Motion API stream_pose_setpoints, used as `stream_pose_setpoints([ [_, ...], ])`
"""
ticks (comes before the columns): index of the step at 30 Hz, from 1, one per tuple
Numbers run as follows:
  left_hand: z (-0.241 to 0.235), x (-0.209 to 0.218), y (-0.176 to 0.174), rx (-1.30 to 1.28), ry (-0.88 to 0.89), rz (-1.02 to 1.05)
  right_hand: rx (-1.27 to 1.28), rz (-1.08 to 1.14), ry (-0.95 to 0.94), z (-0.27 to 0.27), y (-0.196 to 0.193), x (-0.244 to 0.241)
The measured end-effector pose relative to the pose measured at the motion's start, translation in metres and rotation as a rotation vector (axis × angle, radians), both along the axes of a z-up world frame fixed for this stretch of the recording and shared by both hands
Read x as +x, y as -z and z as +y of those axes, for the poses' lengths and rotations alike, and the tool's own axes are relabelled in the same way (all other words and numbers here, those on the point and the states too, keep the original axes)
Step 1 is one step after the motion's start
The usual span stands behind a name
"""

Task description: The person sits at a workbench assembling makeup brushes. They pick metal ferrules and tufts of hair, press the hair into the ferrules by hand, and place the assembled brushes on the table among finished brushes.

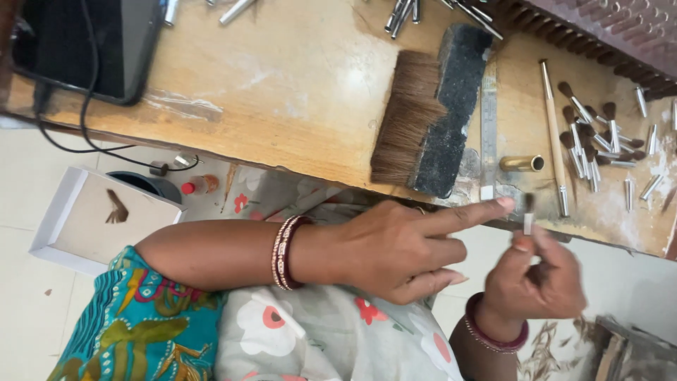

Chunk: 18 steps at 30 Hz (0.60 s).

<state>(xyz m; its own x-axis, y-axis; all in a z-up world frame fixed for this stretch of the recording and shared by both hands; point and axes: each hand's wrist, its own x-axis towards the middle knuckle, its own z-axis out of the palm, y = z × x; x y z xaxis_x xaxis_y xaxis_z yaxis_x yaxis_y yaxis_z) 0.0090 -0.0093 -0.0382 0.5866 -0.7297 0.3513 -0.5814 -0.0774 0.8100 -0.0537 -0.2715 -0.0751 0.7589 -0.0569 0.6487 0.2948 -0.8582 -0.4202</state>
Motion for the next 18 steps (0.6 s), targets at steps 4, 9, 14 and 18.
stream_pose_setpoints([
  [4, 0.037, 0.009, -0.004, -0.219, -0.421, -0.081, -0.088, -0.124, 0.080, -0.017, -0.024, 0.029],
  [9, 0.075, 0.030, -0.014, -0.010, -0.540, -0.200, -0.219, -0.120, -0.192, 0.026, -0.048, 0.041],
  [14, 0.054, 0.033, -0.002, 0.011, -0.593, -0.112, -0.035, 0.245, -0.338, 0.079, -0.059, 0.039],
  [18, 0.036, 0.014, -0.011, -0.327, -0.565, -0.004, -0.023, 0.299, -0.306, 0.090, -0.061, 0.042],
])
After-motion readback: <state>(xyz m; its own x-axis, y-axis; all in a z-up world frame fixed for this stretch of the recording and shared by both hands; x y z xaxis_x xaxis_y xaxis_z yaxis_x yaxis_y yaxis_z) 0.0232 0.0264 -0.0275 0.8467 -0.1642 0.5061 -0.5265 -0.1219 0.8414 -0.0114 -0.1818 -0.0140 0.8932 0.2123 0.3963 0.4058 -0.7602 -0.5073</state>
